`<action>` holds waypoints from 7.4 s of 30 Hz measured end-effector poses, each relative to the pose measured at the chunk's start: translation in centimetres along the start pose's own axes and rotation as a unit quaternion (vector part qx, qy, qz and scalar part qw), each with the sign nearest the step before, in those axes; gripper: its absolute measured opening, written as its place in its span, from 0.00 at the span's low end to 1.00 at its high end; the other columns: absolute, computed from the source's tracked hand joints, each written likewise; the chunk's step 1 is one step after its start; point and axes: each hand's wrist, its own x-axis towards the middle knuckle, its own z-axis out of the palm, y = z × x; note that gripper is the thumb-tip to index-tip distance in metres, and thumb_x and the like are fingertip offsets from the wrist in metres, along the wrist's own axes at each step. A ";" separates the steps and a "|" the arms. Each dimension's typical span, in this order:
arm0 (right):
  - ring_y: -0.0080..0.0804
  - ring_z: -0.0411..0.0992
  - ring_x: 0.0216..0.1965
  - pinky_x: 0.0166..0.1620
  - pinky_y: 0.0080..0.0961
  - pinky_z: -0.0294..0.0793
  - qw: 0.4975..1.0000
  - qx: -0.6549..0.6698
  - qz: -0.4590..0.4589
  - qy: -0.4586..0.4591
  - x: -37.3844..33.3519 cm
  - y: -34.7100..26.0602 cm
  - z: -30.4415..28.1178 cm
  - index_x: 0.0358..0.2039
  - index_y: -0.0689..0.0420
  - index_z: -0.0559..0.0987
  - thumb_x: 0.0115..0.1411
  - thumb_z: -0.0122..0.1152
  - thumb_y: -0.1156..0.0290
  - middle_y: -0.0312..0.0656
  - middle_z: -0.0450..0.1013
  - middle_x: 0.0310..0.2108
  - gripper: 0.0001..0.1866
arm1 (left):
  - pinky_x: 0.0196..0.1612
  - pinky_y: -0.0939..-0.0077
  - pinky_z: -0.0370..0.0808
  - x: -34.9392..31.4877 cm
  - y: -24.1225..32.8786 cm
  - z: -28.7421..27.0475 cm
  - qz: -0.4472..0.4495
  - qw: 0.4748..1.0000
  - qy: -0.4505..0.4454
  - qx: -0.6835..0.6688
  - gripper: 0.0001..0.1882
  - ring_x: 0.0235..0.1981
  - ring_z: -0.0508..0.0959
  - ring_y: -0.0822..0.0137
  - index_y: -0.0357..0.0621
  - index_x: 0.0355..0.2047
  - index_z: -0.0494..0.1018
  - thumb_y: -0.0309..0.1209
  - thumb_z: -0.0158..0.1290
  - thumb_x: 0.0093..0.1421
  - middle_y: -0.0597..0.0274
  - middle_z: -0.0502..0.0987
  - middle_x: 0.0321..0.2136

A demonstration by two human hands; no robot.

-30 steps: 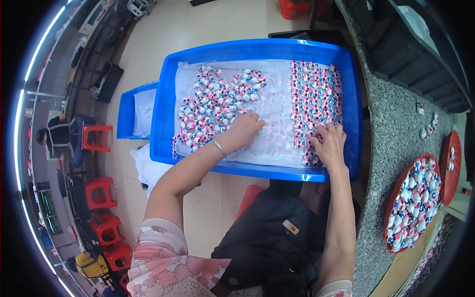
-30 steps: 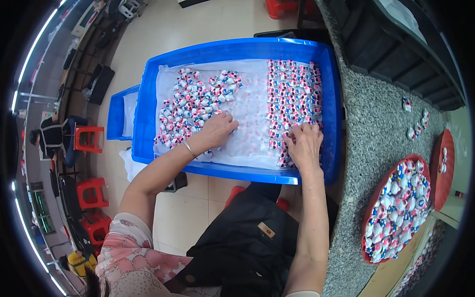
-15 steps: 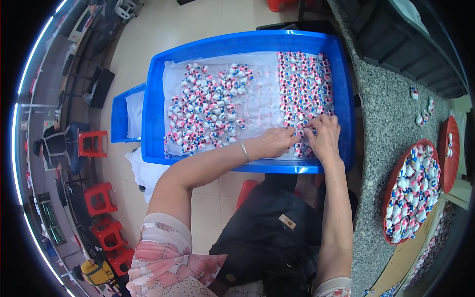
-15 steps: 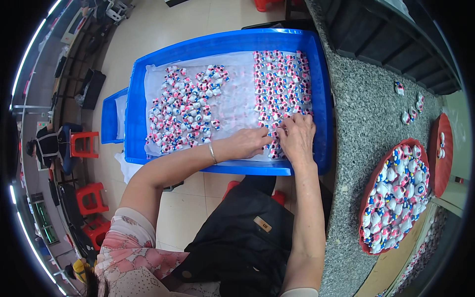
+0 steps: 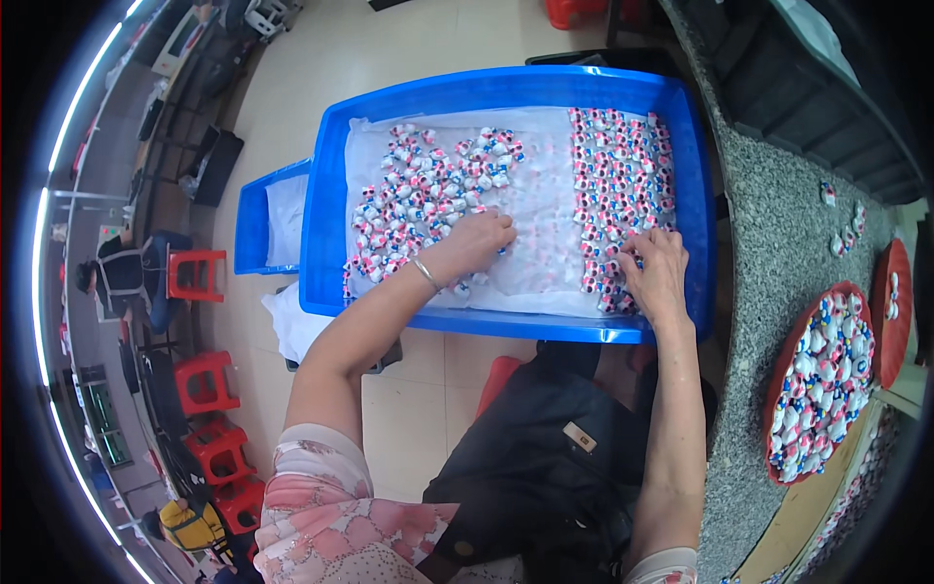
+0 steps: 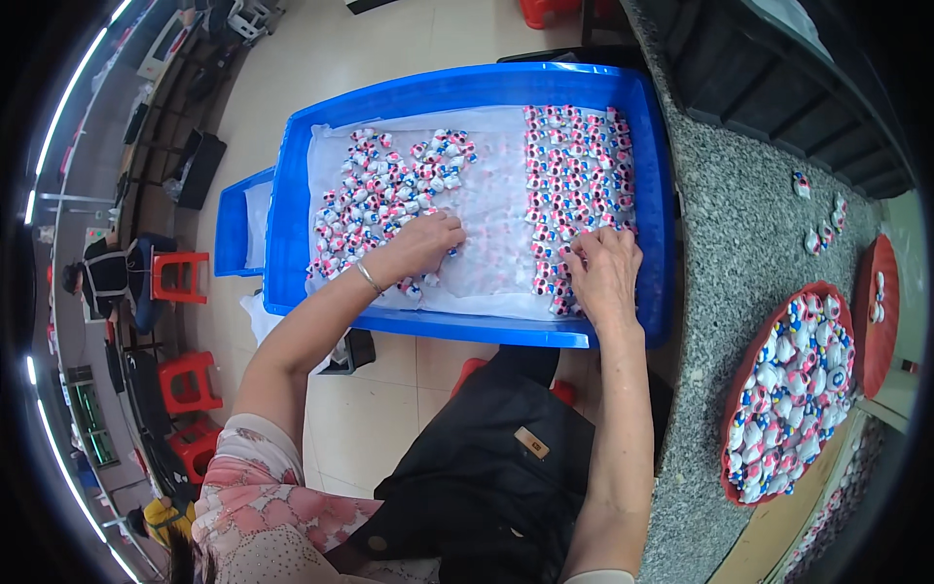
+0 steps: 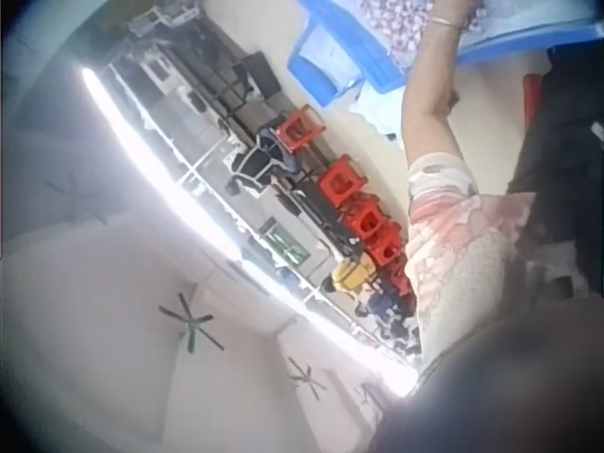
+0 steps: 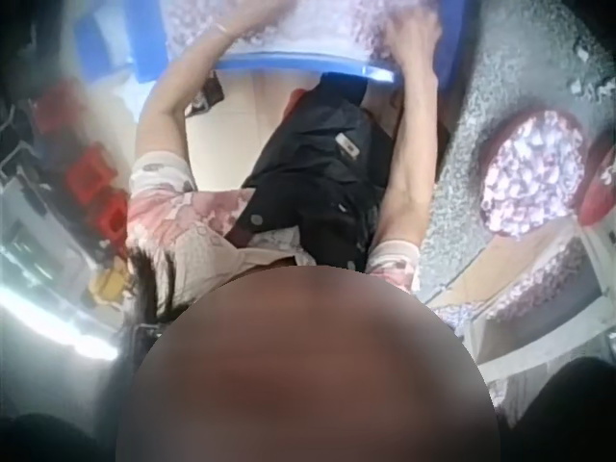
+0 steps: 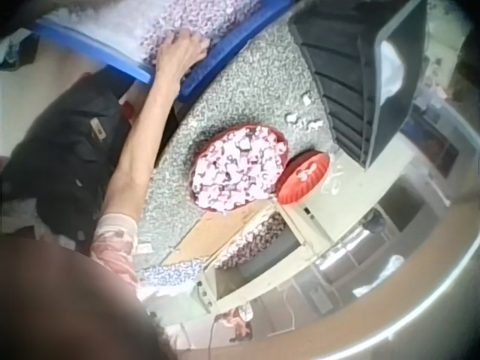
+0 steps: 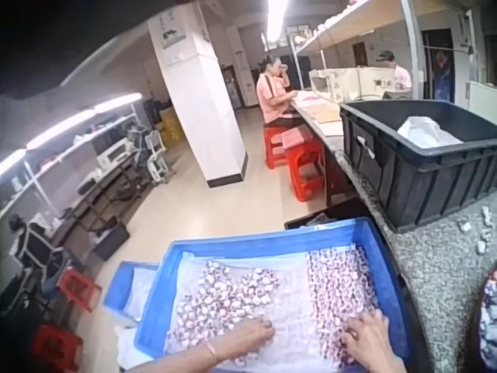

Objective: Organize small colorful toy components from a bulk bin into a grid pattern on a sorting sheet.

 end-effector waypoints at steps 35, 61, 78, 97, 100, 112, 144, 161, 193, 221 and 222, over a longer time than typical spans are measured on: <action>0.47 0.68 0.42 0.47 0.40 0.67 0.999 0.035 -0.015 -0.004 1.1 -0.9 0.7 0.29 0.59 0.80 0.50 0.66 0.75 0.44 0.74 0.34 0.05 | 0.44 0.59 0.74 8.7 -4.2 -1.5 -0.145 0.963 0.214 -0.070 0.09 0.41 0.76 0.52 0.42 0.34 0.77 0.21 0.52 0.51 0.55 0.77 0.35; 0.46 0.63 0.55 0.58 0.49 0.61 0.983 -0.057 -0.154 0.085 17.8 -1.3 11.0 0.51 0.58 0.75 0.47 0.59 0.80 0.43 0.70 0.54 0.26 | 0.45 0.58 0.74 19.0 -6.1 3.2 -0.254 0.856 0.394 -0.216 0.09 0.41 0.77 0.47 0.36 0.38 0.78 0.22 0.54 0.55 0.48 0.73 0.38; 0.48 0.62 0.55 0.58 0.47 0.59 0.991 -0.045 -0.121 0.024 16.8 0.0 10.2 0.43 0.54 0.80 0.44 0.63 0.80 0.42 0.70 0.50 0.22 | 0.43 0.55 0.75 11.3 -9.1 -1.6 -0.258 0.953 0.156 -0.006 0.12 0.39 0.76 0.49 0.43 0.37 0.76 0.32 0.56 0.51 0.53 0.77 0.34; 0.45 0.61 0.55 0.60 0.53 0.54 0.987 -0.085 -0.133 0.021 18.0 -0.4 10.9 0.48 0.48 0.81 0.50 0.59 0.77 0.42 0.69 0.52 0.23 | 0.42 0.59 0.76 17.7 -7.9 1.0 -0.132 0.942 0.255 -0.173 0.19 0.39 0.77 0.50 0.40 0.42 0.72 0.19 0.58 0.47 0.51 0.73 0.37; 0.45 0.62 0.55 0.61 0.52 0.54 0.987 -0.100 -0.123 0.007 18.1 -0.9 10.6 0.49 0.48 0.81 0.50 0.59 0.77 0.42 0.69 0.52 0.23 | 0.40 0.62 0.76 15.9 -8.6 -0.4 -0.122 0.936 0.240 -0.227 0.17 0.36 0.77 0.54 0.39 0.40 0.73 0.19 0.58 0.48 0.53 0.73 0.36; 0.48 0.60 0.56 0.60 0.48 0.55 0.994 -0.026 -0.102 0.025 14.5 -0.6 8.6 0.46 0.53 0.79 0.42 0.62 0.82 0.44 0.67 0.52 0.26 | 0.44 0.56 0.75 11.1 -9.4 -2.9 -0.212 0.974 0.082 0.001 0.10 0.37 0.77 0.47 0.42 0.33 0.76 0.28 0.54 0.50 0.50 0.75 0.35; 0.50 0.58 0.58 0.61 0.49 0.55 0.994 -0.058 -0.084 0.039 13.6 0.0 8.2 0.51 0.48 0.78 0.47 0.60 0.83 0.45 0.64 0.57 0.28 | 0.45 0.57 0.74 9.0 -7.1 -1.9 -0.252 0.967 -0.020 -0.001 0.17 0.42 0.77 0.51 0.49 0.40 0.78 0.39 0.59 0.51 0.51 0.75 0.37; 0.49 0.58 0.59 0.60 0.49 0.56 0.995 -0.039 -0.087 0.033 12.4 -0.4 8.4 0.48 0.47 0.81 0.45 0.61 0.83 0.44 0.65 0.57 0.27 | 0.37 0.72 0.76 14.6 -3.3 3.5 -0.154 0.900 0.288 -0.289 0.16 0.32 0.78 0.63 0.40 0.36 0.75 0.23 0.65 0.47 0.58 0.75 0.34; 0.47 0.58 0.60 0.60 0.50 0.55 0.995 -0.033 -0.088 0.030 10.1 -0.6 8.2 0.47 0.47 0.80 0.45 0.63 0.80 0.44 0.65 0.56 0.26 | 0.35 0.74 0.81 12.9 -2.1 3.3 -0.266 0.683 0.138 -0.666 0.12 0.32 0.82 0.64 0.38 0.41 0.72 0.22 0.58 0.57 0.59 0.74 0.33; 0.49 0.59 0.59 0.62 0.50 0.54 0.995 -0.049 -0.087 0.006 8.0 -1.2 6.3 0.47 0.49 0.81 0.45 0.60 0.84 0.44 0.67 0.53 0.26 | 0.32 0.65 0.76 10.9 -0.2 2.7 -0.318 0.716 0.169 -0.598 0.10 0.25 0.77 0.56 0.37 0.29 0.75 0.32 0.59 0.56 0.53 0.74 0.20; 0.49 0.59 0.59 0.62 0.50 0.54 0.995 -0.047 -0.086 -0.003 8.0 -1.5 6.5 0.46 0.49 0.81 0.45 0.59 0.84 0.43 0.68 0.52 0.26 | 0.32 0.65 0.76 11.4 0.1 4.0 -0.322 0.714 0.172 -0.597 0.10 0.25 0.77 0.56 0.37 0.29 0.75 0.32 0.59 0.56 0.53 0.74 0.20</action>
